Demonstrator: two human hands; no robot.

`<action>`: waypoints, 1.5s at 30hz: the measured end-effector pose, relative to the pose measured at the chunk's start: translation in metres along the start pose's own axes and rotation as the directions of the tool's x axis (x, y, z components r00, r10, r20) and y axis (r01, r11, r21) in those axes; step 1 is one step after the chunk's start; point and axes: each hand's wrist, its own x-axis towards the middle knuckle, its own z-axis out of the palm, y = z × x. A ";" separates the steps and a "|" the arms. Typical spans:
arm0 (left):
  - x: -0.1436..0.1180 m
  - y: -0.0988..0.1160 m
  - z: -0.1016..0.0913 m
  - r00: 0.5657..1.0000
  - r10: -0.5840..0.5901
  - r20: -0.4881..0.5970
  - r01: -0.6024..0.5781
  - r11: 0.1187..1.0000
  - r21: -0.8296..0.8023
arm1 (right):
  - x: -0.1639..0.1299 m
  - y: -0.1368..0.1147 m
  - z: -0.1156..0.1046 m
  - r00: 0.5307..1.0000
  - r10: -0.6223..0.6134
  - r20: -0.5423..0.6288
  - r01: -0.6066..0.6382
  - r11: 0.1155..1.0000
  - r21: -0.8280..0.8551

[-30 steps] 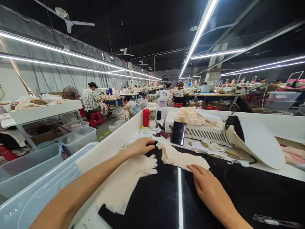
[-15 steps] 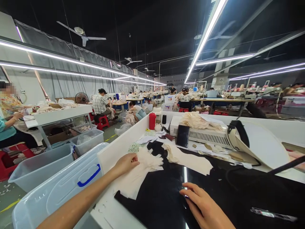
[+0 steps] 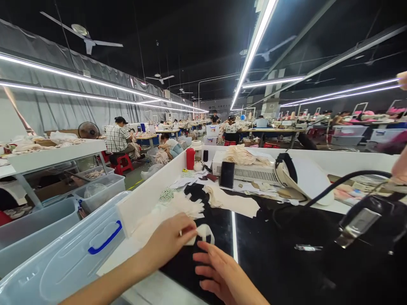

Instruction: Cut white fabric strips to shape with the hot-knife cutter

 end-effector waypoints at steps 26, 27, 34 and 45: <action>-0.005 0.033 0.029 0.953 -0.177 0.245 0.301 0.630 -0.716 | -0.052 -0.007 -0.060 0.979 -0.112 -0.168 0.093 0.989 -0.114; -0.006 0.036 0.024 0.948 -0.182 0.262 0.317 0.644 -0.697 | -0.053 -0.009 -0.066 0.973 -0.136 -0.186 0.111 0.984 -0.141; -0.012 0.063 0.013 0.897 -0.126 0.424 0.375 0.726 -0.577 | -0.048 -0.023 -0.058 0.944 -0.295 -0.147 0.247 0.928 -0.277; -0.010 0.058 0.022 0.894 -0.169 0.415 0.376 0.787 -0.489 | -0.054 -0.010 -0.029 0.993 0.014 0.115 0.023 0.951 -0.310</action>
